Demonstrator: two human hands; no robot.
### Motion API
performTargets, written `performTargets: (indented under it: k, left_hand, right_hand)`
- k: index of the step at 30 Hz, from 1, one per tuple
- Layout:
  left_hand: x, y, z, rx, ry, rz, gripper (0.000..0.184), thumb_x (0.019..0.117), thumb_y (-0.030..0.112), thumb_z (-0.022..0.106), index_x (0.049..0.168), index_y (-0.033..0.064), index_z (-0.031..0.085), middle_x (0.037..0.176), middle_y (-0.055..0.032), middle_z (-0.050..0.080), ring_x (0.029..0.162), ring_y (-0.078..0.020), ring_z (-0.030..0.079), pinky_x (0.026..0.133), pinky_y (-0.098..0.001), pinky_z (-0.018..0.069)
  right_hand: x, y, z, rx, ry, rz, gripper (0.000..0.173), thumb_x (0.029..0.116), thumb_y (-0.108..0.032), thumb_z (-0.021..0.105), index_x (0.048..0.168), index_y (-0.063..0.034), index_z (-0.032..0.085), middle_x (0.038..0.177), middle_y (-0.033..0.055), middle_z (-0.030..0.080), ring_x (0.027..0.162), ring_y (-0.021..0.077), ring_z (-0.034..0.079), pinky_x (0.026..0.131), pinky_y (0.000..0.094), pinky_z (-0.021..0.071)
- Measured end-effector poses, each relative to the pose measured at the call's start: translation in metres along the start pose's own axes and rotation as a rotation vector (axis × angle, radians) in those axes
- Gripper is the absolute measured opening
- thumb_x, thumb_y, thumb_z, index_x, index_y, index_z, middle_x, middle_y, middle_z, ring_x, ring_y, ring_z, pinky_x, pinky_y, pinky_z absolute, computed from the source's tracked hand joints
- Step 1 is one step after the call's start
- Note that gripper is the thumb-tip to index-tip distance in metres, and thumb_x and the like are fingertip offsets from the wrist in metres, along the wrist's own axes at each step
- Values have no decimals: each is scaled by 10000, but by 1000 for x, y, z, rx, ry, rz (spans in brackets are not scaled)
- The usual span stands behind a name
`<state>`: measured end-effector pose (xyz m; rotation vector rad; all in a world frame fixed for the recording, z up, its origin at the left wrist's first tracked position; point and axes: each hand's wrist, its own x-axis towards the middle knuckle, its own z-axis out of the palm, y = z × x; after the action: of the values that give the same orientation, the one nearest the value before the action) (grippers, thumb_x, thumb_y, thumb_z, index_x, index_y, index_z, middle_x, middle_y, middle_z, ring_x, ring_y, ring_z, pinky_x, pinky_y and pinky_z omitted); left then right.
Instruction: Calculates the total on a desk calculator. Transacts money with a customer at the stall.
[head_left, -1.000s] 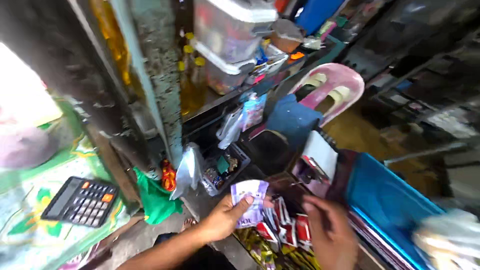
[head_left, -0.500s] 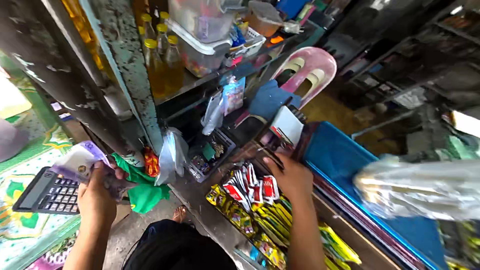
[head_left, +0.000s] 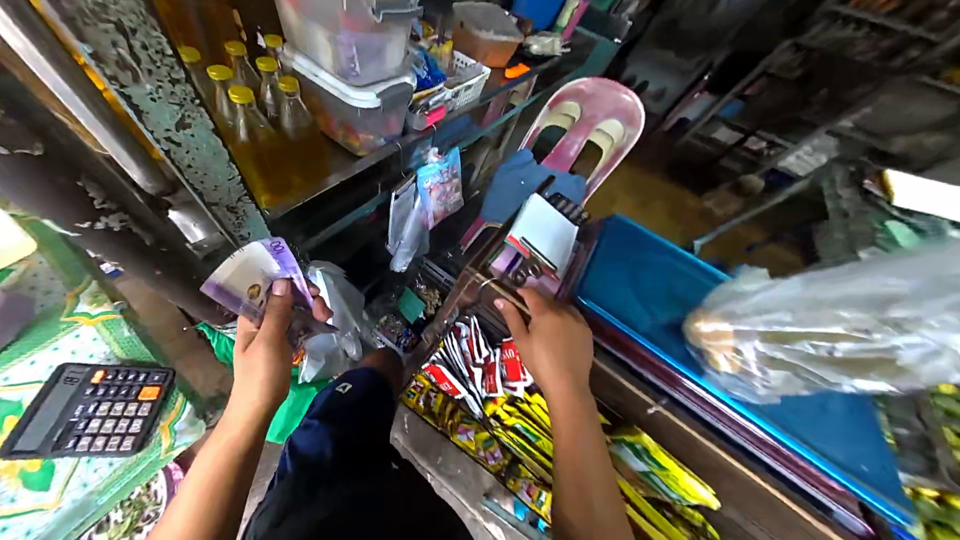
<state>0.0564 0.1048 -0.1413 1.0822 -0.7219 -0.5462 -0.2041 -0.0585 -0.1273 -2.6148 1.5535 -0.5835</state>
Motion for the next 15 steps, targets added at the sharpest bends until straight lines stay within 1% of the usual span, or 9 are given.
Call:
performTargets:
  k: [3, 6, 8, 10, 11, 13, 15]
  left_hand:
    - [30, -16, 16, 38, -26, -55, 313, 1097, 191, 273, 1059, 172, 584, 818, 93, 702, 765, -47, 689, 751, -231, 597]
    - [77, -40, 45, 32, -131, -57, 287, 1096, 226, 306, 1093, 180, 590, 867, 90, 708, 792, -64, 692, 776, -261, 601]
    - [116, -59, 70, 21, -223, -36, 270, 1100, 264, 336, 1101, 190, 596, 885, 88, 711, 801, -73, 694, 784, -279, 603]
    - [156, -74, 99, 36, -325, -57, 268, 1101, 322, 371, 1124, 183, 598, 898, 83, 709, 815, -75, 690, 792, -289, 601]
    - [177, -79, 115, 63, -378, -74, 272, 1101, 337, 383, 1135, 168, 594, 900, 81, 705, 816, -73, 688, 789, -285, 601]
    - [218, -88, 145, 143, -503, -108, 286, 1103, 307, 382, 1138, 124, 600, 893, 76, 705, 818, -65, 688, 787, -285, 602]
    - [255, -98, 170, 212, -646, -134, 307, 1102, 286, 379, 1133, 96, 619, 896, 72, 700, 823, -50, 680, 788, -278, 594]
  right_hand:
    - [-1, 2, 9, -13, 104, -50, 434, 1006, -392, 578, 1068, 4, 744, 906, 201, 749, 895, 404, 729, 859, 595, 538]
    - [0, 5, 13, -40, 173, -85, 502, 1011, -439, 510, 999, -2, 758, 879, 160, 758, 840, 341, 741, 797, 532, 564]
    - [1, 5, 12, -54, 173, -88, 518, 1015, -459, 489, 953, -18, 755, 842, 131, 756, 804, 293, 737, 784, 473, 566]
    - [1, 2, 5, -44, 116, -47, 500, 1013, -469, 505, 926, -39, 746, 811, 111, 746, 789, 270, 724, 779, 435, 559]
    - [3, 0, 1, -25, 65, -7, 486, 1017, -463, 507, 927, -49, 744, 809, 102, 744, 792, 260, 721, 805, 432, 559]
    - [8, -4, -7, 32, -37, 87, 493, 1030, -469, 487, 952, -62, 755, 824, 87, 753, 805, 232, 729, 873, 429, 554]
    - [8, -6, -10, 85, -95, 170, 519, 1043, -498, 457, 982, -86, 766, 860, 70, 768, 838, 197, 733, 943, 403, 532]
